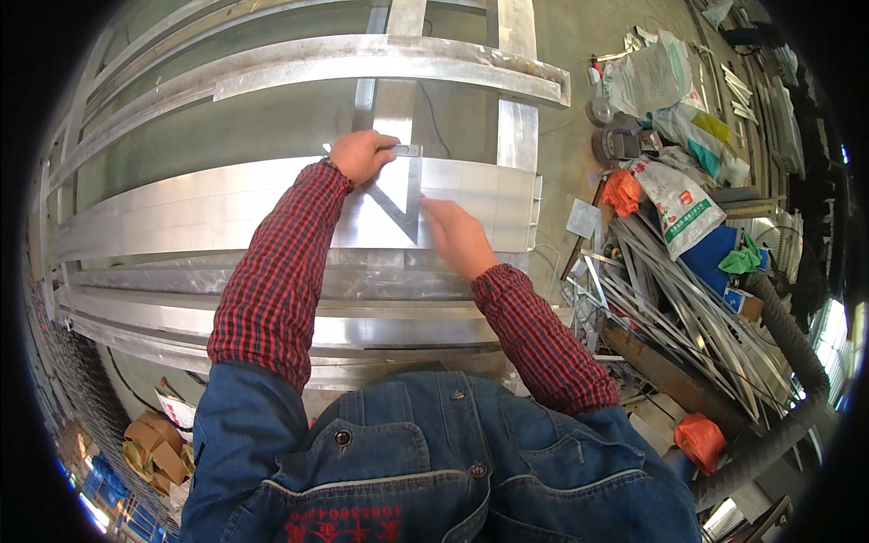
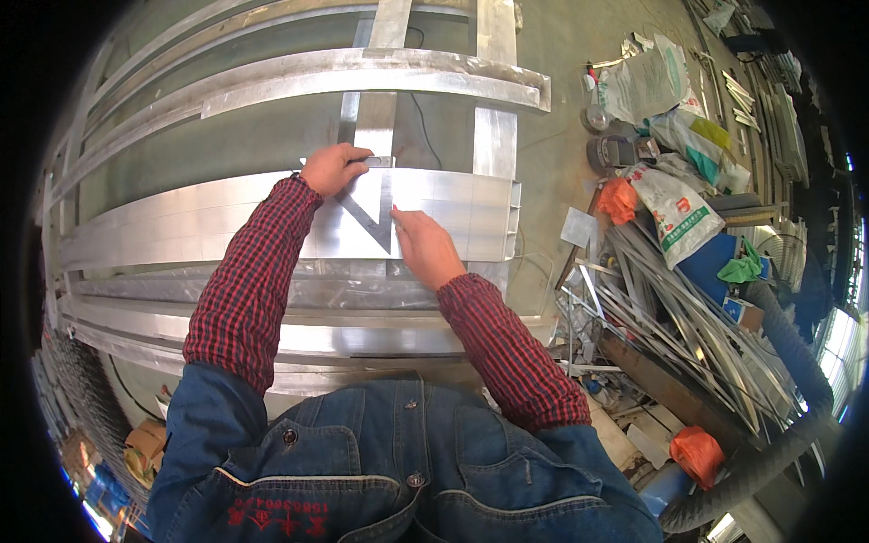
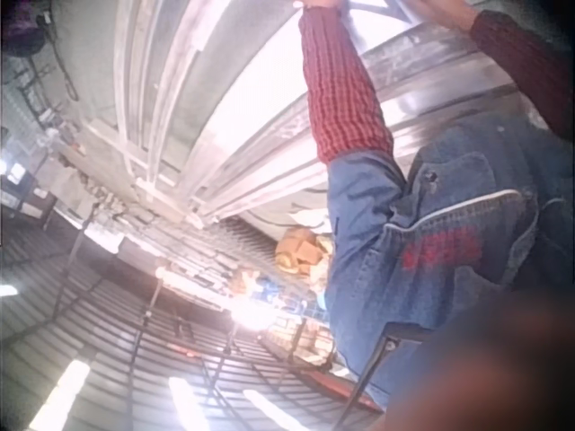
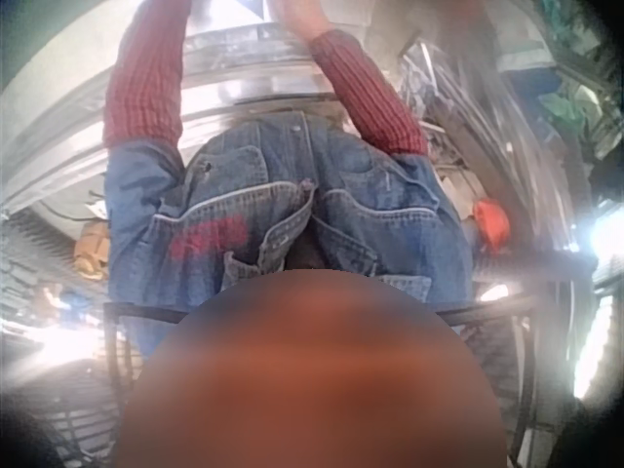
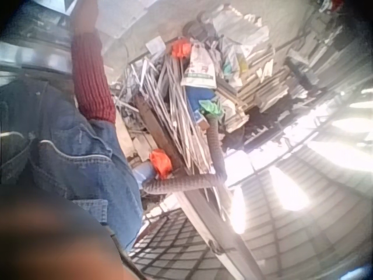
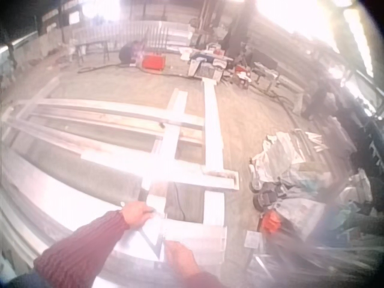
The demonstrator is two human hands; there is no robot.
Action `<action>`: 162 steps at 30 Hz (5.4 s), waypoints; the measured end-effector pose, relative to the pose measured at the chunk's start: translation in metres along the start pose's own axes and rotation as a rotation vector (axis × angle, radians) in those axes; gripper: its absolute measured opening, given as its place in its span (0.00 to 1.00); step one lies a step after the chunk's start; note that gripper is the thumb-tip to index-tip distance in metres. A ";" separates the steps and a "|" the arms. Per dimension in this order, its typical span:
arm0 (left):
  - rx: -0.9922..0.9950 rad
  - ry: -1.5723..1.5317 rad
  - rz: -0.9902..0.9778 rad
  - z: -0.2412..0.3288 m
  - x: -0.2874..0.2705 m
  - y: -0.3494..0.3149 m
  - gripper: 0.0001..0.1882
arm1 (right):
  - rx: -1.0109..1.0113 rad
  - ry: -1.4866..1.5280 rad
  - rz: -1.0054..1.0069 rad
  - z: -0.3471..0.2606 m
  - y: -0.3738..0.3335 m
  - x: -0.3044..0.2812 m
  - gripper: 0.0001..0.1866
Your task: The person uses a triangular metal square and a marker to draw straight lines on aluminum frame pieces. They reposition the square multiple times to mark several sections of the frame.
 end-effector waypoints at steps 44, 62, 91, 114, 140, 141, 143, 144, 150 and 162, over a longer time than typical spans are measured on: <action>0.231 0.039 -0.063 -0.079 -0.059 -0.018 0.20 | 0.545 0.305 0.439 -0.059 -0.107 0.075 0.12; 0.186 0.027 -0.014 -0.063 -0.045 -0.017 0.21 | 0.175 -0.062 0.158 -0.077 -0.097 0.111 0.08; 0.099 -0.026 -0.186 -0.061 -0.053 -0.007 0.24 | -0.009 -0.296 0.074 -0.083 -0.100 0.113 0.10; 0.110 -0.035 -0.054 -0.072 -0.046 -0.008 0.22 | 0.410 0.085 0.311 -0.053 -0.048 0.061 0.10; 0.023 -0.030 -0.062 -0.066 -0.047 -0.013 0.22 | 0.094 0.008 0.229 -0.043 0.026 0.070 0.19; 0.014 -0.024 -0.065 -0.066 -0.048 -0.013 0.22 | 0.089 0.013 0.209 -0.045 0.019 0.068 0.19; 0.009 -0.018 -0.071 -0.066 -0.047 -0.014 0.22 | 0.097 0.016 0.155 -0.050 0.001 0.064 0.18; 0.014 -0.016 -0.073 -0.066 -0.047 -0.013 0.22 | 0.109 0.015 0.122 -0.052 -0.009 0.062 0.18; 0.059 0.008 -0.081 -0.070 -0.043 -0.011 0.22 | 0.318 0.066 0.001 -0.069 -0.056 0.048 0.15; 0.105 -0.002 -0.103 -0.109 -0.073 -0.019 0.23 | 0.233 0.056 0.156 -0.079 -0.082 0.139 0.17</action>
Point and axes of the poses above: each hand's wrist, its own y-axis towards the middle knuckle, its own x-axis out of the palm, z = x × y, the point moved 7 cm from there along y, towards the middle knuckle, and after that the axes turned 13 degrees about z, right-handed, at the moved point
